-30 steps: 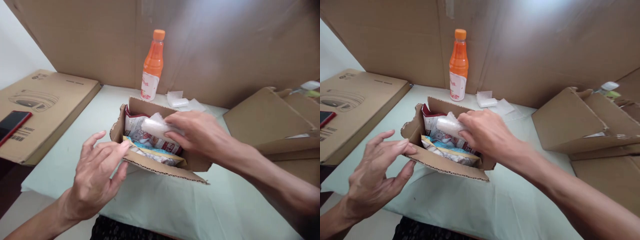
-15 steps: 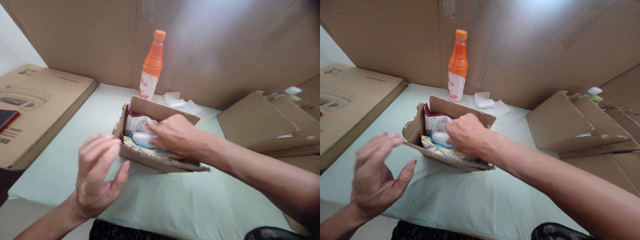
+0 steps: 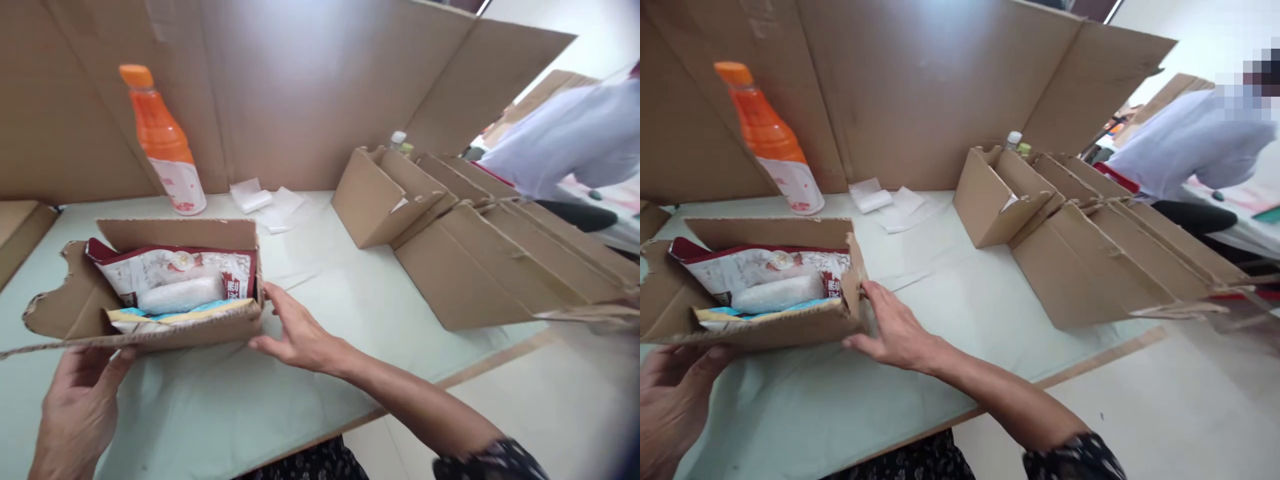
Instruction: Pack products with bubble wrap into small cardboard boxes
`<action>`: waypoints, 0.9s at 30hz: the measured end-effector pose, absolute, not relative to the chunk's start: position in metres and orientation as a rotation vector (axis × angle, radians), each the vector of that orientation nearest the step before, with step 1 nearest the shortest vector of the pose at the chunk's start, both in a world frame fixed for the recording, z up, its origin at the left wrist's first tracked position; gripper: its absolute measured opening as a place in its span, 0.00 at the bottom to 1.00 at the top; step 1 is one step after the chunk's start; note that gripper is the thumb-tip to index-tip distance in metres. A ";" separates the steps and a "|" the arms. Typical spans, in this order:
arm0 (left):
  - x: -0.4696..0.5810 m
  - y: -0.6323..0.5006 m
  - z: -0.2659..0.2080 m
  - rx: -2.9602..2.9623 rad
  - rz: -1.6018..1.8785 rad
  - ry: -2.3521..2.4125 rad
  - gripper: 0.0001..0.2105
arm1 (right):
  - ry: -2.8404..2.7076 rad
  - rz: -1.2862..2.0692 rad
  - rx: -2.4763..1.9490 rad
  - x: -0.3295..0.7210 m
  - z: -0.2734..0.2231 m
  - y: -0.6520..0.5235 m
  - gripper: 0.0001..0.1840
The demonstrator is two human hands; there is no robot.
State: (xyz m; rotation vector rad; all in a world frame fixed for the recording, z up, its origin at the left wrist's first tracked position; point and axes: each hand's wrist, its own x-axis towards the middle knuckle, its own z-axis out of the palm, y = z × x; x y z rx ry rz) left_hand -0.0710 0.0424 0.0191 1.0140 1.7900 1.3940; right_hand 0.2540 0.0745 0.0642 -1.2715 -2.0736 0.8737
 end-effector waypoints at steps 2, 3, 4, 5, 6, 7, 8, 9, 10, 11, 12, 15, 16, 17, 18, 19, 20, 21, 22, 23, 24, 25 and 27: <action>-0.058 0.054 0.024 0.940 1.430 1.735 0.21 | -2.017 0.909 -1.265 0.245 0.063 0.088 0.42; -0.048 0.058 0.026 0.928 1.464 1.697 0.22 | -1.961 0.904 -1.279 0.247 0.066 0.092 0.39; -0.036 0.060 0.029 0.941 1.488 1.653 0.23 | -1.898 0.889 -1.296 0.254 0.069 0.092 0.37; -0.022 0.062 0.031 0.976 1.489 1.601 0.24 | -1.832 0.860 -1.319 0.264 0.071 0.089 0.34; -0.007 0.062 0.033 1.025 1.474 1.548 0.25 | -1.766 0.814 -1.355 0.278 0.073 0.083 0.30; 0.009 0.061 0.035 1.073 1.435 1.471 0.24 | -1.704 0.752 -1.401 0.294 0.073 0.074 0.26; 0.025 0.059 0.037 1.109 1.380 1.393 0.23 | -1.657 0.685 -1.453 0.311 0.073 0.061 0.21; 0.040 0.056 0.039 1.132 1.321 1.323 0.22 | -1.621 0.614 -1.506 0.327 0.071 0.046 0.18; 0.054 0.053 0.041 1.148 1.261 1.261 0.21 | -1.585 0.544 -1.563 0.342 0.069 0.027 0.17; 0.067 0.051 0.042 1.162 1.206 1.210 0.20 | -1.545 0.482 -1.621 0.355 0.066 0.008 0.17; 0.080 0.050 0.043 1.178 1.157 1.164 0.19 | -1.494 0.426 -1.678 0.365 0.062 -0.012 0.18; 0.127 0.063 0.044 1.261 1.040 1.019 0.16 | -1.251 0.263 -1.867 0.385 0.047 -0.064 0.21; 0.147 0.072 0.044 1.308 0.999 0.965 0.16 | -1.156 0.206 -1.920 0.390 0.041 -0.076 0.21; 0.169 0.082 0.043 1.358 0.958 0.921 0.16 | -1.064 0.155 -1.957 0.394 0.036 -0.087 0.22; 0.192 0.092 0.041 1.412 0.924 0.884 0.16 | -0.985 0.124 -1.974 0.398 0.031 -0.095 0.22; 0.215 0.101 0.038 1.471 0.877 0.871 0.16 | -0.922 0.119 -1.968 0.401 0.026 -0.101 0.23; 0.236 0.108 0.035 1.498 0.859 0.887 0.16 | -0.872 0.138 -1.942 0.403 0.022 -0.106 0.25; 0.254 0.113 0.031 1.517 0.862 0.923 0.18 | -0.829 0.174 -1.902 0.404 0.018 -0.109 0.29; 0.270 0.115 0.027 1.529 0.869 0.960 0.20 | -0.791 0.225 -1.859 0.405 0.013 -0.110 0.33; 0.282 0.114 0.022 1.536 0.881 0.987 0.23 | -0.760 0.285 -1.823 0.406 0.009 -0.111 0.36; 0.292 0.111 0.017 1.553 0.885 0.993 0.25 | -0.734 0.339 -1.795 0.406 0.005 -0.110 0.38; 0.299 0.108 0.013 1.582 0.880 0.974 0.28 | -0.713 0.382 -1.776 0.407 0.001 -0.108 0.38; 0.310 0.101 0.005 1.666 0.847 0.891 0.32 | -0.698 0.431 -1.740 0.411 -0.006 -0.101 0.38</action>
